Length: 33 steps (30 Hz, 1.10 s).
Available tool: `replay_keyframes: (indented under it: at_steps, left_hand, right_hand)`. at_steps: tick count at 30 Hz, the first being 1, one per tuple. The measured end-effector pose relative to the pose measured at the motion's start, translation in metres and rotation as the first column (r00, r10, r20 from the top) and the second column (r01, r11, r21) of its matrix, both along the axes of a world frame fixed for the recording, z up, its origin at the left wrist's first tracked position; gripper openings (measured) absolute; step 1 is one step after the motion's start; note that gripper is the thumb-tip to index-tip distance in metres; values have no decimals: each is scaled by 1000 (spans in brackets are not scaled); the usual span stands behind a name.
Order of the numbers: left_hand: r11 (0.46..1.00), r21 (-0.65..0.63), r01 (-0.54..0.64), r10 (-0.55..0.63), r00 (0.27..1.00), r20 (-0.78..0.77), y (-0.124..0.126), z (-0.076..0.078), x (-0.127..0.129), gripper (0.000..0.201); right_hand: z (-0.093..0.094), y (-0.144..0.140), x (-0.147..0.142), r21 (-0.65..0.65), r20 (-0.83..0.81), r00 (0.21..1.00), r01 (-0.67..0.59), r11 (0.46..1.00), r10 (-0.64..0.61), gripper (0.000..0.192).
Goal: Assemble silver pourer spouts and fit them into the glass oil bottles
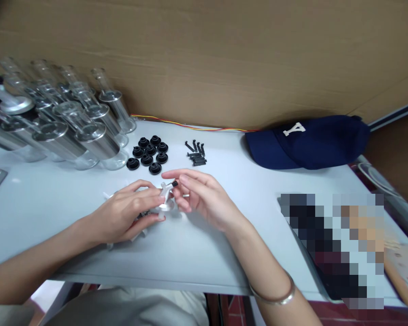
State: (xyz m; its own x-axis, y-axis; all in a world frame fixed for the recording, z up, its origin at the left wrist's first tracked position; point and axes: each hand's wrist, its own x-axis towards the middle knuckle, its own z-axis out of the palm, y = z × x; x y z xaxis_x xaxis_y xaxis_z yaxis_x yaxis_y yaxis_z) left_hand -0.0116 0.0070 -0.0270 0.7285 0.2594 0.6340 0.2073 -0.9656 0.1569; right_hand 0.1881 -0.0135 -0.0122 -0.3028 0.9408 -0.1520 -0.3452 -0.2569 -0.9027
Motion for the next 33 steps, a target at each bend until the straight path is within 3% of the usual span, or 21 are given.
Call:
replay_keyframes:
  at_steps: [4, 9, 20, 29, 33]
  left_hand:
    - [1000, 6, 10, -10, 999, -30, 0, 0, 0, 14]
    - [999, 42, 11, -8, 998, -64, -1, 1, 0, 12]
    - [999, 24, 26, -24, 998, -66, -1, 3, -1, 12]
    - [998, 53, 21, -17, 997, -81, -1, 1, -1, 12]
    - [999, 49, 11, -7, 996, -88, 0, 1, -2, 12]
  right_hand:
    - [4, 1, 3, -220, -208, 953, -266, 938, 221, 27]
    - [4, 2, 7, -259, -262, 919, -360, 896, 294, 28]
    - [1, 1, 10, -209, -319, 879, -429, 879, 353, 20]
    - [1, 0, 12, -175, -268, 888, -426, 888, 373, 23]
    - [4, -1, 7, -195, -215, 921, -365, 910, 324, 26]
